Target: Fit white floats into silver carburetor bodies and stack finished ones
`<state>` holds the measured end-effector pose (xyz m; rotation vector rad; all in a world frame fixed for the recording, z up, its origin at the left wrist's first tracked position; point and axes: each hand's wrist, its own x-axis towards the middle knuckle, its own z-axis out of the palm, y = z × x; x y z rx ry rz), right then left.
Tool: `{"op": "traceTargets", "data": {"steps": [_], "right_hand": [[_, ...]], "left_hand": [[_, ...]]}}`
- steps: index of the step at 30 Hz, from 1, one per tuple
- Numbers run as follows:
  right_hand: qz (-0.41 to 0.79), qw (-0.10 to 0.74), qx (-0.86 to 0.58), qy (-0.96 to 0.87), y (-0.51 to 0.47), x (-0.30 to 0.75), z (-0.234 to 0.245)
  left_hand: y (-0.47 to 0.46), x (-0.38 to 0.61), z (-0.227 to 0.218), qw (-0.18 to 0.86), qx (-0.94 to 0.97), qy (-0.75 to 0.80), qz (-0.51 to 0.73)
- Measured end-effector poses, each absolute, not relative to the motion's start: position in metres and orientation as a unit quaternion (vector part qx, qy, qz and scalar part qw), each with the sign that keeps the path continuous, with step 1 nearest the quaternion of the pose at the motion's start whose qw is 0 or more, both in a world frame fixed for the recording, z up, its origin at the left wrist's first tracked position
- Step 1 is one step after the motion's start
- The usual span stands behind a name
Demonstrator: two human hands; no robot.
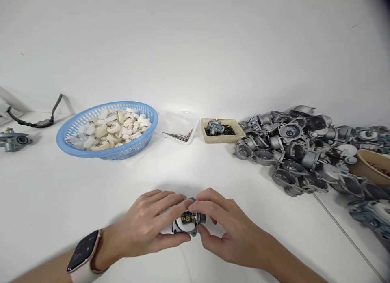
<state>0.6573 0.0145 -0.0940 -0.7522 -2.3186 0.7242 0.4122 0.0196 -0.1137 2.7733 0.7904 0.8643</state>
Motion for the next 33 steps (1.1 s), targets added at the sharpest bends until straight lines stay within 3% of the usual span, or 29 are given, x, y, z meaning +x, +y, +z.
{"op": "traceTargets", "data": {"steps": [33], "right_hand": [[0.276,0.286,-0.289,-0.871,0.0133,0.6581,-0.0927]], "left_hand": [[0.0198,0.4114,-0.1147,0.058,0.922,0.262,0.280]]}}
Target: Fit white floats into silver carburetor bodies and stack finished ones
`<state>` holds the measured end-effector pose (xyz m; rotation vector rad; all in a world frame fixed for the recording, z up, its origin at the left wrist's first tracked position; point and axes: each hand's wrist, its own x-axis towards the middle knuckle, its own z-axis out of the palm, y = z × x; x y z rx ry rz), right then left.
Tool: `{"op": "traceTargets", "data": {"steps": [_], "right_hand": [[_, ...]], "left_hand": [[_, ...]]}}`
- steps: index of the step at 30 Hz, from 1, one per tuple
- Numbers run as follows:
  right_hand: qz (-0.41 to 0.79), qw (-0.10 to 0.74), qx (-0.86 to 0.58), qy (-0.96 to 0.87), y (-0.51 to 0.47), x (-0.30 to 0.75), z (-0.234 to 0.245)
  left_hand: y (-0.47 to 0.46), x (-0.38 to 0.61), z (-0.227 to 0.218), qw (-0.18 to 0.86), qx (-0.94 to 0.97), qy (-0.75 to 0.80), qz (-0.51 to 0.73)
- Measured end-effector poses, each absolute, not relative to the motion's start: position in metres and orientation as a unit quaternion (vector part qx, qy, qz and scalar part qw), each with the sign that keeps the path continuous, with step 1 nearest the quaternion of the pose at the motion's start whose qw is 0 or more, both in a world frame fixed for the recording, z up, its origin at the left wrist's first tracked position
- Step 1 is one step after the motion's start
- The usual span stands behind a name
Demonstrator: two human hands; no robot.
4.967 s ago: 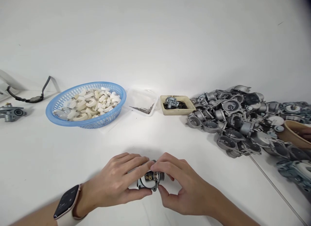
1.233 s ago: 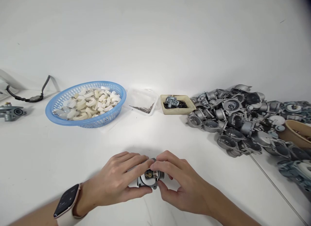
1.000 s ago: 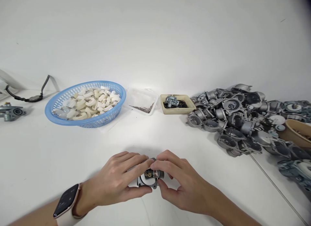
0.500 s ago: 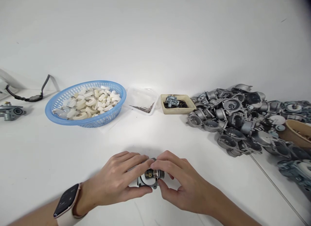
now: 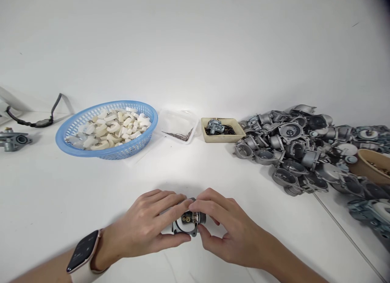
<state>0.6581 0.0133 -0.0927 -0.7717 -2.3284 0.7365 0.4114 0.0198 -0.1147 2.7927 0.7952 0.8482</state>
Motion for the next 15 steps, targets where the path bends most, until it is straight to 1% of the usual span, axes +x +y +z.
{"op": "traceTargets", "data": {"steps": [7,15], "right_hand": [[0.270,0.283,-0.293,-0.872,0.0130,0.6585,-0.0928],[0.245,0.300,-0.279,-0.879,0.0138,0.6570,-0.0942]], "left_hand": [[0.0207,0.4120,-0.1140,0.062,0.922,0.262,0.279],[0.0205,0.4124,-0.1136,0.062,0.920,0.261,0.284]]}}
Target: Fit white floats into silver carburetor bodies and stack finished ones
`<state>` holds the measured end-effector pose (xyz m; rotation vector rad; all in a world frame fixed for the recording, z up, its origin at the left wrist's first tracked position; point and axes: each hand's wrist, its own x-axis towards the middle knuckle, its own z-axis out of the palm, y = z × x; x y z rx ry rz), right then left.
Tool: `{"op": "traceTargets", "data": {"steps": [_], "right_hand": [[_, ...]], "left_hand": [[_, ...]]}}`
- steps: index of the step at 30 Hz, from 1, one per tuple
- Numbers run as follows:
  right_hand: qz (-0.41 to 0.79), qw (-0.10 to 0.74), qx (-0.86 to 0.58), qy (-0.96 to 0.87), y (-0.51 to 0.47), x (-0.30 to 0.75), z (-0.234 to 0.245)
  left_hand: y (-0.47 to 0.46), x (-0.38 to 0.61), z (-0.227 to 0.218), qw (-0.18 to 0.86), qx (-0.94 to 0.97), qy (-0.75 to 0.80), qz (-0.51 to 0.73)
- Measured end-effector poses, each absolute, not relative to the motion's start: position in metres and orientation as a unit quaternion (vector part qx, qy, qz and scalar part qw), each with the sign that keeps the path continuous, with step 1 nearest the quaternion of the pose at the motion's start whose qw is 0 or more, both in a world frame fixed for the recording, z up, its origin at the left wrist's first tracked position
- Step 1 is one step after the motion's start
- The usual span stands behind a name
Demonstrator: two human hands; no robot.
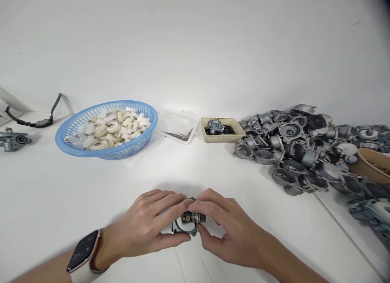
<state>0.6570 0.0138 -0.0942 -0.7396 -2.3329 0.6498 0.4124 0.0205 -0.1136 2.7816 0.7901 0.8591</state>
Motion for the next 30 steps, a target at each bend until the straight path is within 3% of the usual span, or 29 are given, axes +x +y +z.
{"op": "traceTargets", "data": {"steps": [30], "right_hand": [[0.244,0.293,-0.284,-0.880,0.0140,0.6567,-0.0944]], "left_hand": [[0.0200,0.4112,-0.1142,0.058,0.921,0.262,0.282]]}}
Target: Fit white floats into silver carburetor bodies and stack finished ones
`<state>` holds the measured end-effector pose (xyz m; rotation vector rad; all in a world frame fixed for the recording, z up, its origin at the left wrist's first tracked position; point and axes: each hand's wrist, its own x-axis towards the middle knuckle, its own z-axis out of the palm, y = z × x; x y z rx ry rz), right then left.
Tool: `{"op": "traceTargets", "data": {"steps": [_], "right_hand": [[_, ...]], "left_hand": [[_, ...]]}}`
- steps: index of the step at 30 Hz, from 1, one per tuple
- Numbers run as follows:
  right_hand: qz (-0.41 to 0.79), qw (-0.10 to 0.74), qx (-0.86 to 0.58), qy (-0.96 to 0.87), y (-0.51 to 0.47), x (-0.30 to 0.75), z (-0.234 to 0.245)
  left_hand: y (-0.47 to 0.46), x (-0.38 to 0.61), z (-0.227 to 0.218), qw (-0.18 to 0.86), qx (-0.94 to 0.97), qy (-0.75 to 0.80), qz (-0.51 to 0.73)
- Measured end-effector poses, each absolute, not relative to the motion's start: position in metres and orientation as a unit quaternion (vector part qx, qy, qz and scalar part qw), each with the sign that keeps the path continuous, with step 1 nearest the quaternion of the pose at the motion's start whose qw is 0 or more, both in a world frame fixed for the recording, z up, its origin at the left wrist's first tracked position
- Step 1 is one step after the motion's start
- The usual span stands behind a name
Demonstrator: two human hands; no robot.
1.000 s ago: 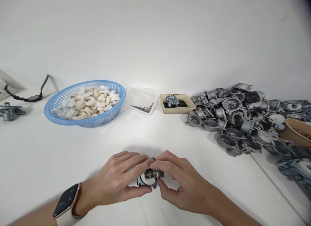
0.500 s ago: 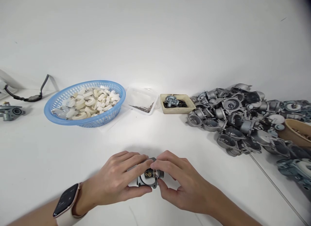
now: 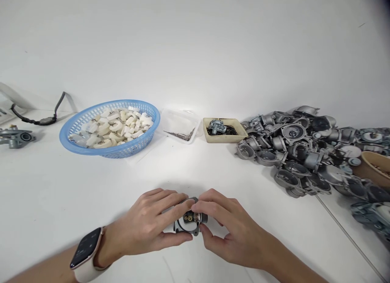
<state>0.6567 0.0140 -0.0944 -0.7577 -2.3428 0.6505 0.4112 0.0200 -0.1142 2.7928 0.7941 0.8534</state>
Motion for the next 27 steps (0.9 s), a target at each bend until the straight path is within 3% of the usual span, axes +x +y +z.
{"op": "traceTargets", "data": {"steps": [27], "right_hand": [[0.244,0.312,-0.279,-0.875,0.0145,0.6564,-0.0980]], "left_hand": [[0.0202,0.4106,-0.1140,0.057,0.921,0.264,0.280]]}}
